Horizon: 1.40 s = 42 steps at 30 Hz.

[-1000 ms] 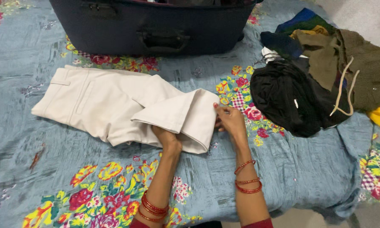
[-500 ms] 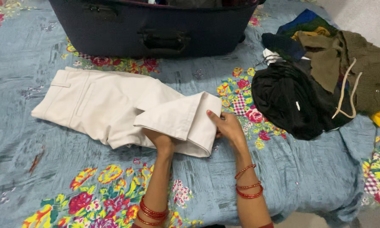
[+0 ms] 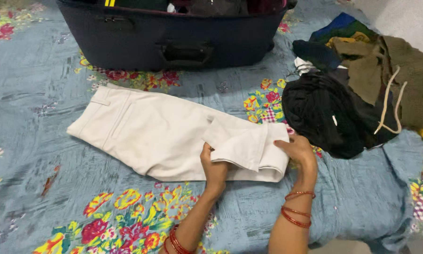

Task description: The person folds a pair of black trousers and a pair of white trousers on a bed, then places them into an open suitcase. The person handles each garment by hand, smoothing and folding them before packing.

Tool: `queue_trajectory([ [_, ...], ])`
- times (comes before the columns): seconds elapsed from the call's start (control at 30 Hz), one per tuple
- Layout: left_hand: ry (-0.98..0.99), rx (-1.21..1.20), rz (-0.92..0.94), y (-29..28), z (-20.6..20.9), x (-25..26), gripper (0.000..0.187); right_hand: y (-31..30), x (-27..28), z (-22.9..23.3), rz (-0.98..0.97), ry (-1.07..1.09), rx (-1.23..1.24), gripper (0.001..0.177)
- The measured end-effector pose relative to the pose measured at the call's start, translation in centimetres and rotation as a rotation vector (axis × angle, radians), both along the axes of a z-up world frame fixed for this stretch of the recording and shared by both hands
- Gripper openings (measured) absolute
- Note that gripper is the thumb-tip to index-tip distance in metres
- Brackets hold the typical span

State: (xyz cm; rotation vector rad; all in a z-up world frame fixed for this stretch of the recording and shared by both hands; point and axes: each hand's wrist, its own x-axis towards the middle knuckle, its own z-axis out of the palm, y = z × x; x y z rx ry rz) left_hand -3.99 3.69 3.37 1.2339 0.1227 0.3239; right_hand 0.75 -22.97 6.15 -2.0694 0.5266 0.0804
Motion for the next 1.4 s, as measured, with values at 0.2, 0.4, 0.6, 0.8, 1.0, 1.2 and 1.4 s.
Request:
queue_trajectory([
  [0.2,0.003,0.077,0.21,2.0,2.5,1.3,0.04,4.4,-1.2,3.0,0.017,-0.461,-0.814,0.049],
  [0.4,0.123,-0.118,0.07,3.8,3.3,1.6,0.032,8.5,-1.0,4.5,0.36,-0.313,-0.407,0.024],
  [0.6,0.111,0.208,0.232,4.4,2.1,1.4,0.023,12.9,-0.4,4.6,0.512,-0.455,-0.381,0.026],
  [0.8,0.308,0.406,0.147,7.4,2.9,1.9,0.051,15.4,-1.3,5.3,0.526,-0.54,-0.579,0.033],
  [1.0,0.146,0.814,0.221,7.3,5.1,0.9,0.05,14.0,-1.3,5.8,0.651,-0.55,-0.641,0.04],
  [1.2,0.356,1.05,0.273,7.1,7.9,0.2,0.036,7.6,-2.2,5.3,-0.061,-0.257,-0.806,0.04],
  [1.4,-0.204,1.46,0.611,6.6,7.8,-0.1,0.044,6.2,-1.4,2.9,-0.02,-0.255,-0.719,0.049],
])
